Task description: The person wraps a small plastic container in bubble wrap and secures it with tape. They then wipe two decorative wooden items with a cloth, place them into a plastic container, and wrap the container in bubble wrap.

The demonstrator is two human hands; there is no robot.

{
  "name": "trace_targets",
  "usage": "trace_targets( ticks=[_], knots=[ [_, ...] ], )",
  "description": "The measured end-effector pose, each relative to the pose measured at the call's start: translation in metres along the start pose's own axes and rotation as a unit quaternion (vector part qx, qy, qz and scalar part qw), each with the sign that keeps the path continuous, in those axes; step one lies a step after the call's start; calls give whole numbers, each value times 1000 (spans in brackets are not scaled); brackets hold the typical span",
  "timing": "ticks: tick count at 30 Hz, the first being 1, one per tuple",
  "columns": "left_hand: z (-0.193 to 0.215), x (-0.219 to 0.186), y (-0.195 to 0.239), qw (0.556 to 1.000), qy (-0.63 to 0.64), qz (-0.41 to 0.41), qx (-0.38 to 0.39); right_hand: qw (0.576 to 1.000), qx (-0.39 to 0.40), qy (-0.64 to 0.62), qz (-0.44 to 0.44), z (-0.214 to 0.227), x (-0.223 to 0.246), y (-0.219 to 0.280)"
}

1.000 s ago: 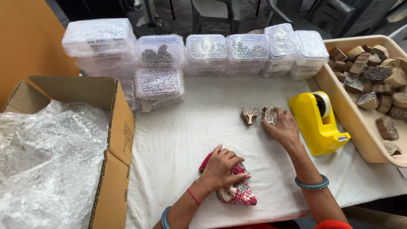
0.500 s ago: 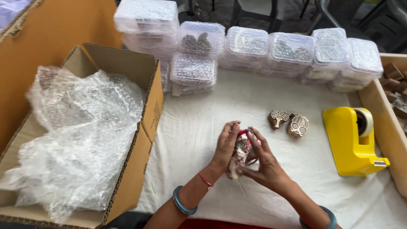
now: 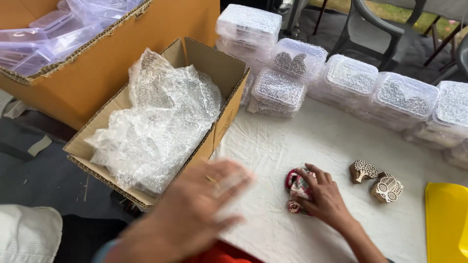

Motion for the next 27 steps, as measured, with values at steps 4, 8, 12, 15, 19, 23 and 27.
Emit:
trace_targets(
  ticks=[4, 8, 12, 15, 19, 23, 27],
  knots=[
    [60, 66, -16, 980, -174, 100, 5, 998, -63, 30, -5, -11, 3, 8],
    [71, 171, -30, 924, -302, 227, 52, 998, -53, 15, -28, -23, -7, 16],
    [66, 240, -45, 900, -297, 313, 58, 988, 44, -149, 1, -18, 15, 33],
    [61, 259, -45, 884, -286, 362, 70, 992, 108, -46, 50, -14, 45, 34],
    [58, 285, -38, 909, -258, 326, 12, 995, 61, -24, 77, -24, 37, 34],
    [95, 252, -53, 942, -195, 225, -154, 992, -6, -45, 120, -29, 31, 36],
    [128, 241, -84, 939, -166, 173, -247, 994, -7, -45, 100, -34, 28, 36]
  ],
)
Point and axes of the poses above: each hand's wrist, its own y-axis away from the middle knuckle, its own z-axis out of the back of the hand, x = y × z, the point moved 6 cm from there along -y, towards the middle knuckle, and after that the axes turned 4 degrees about y, right-handed, at the moved point
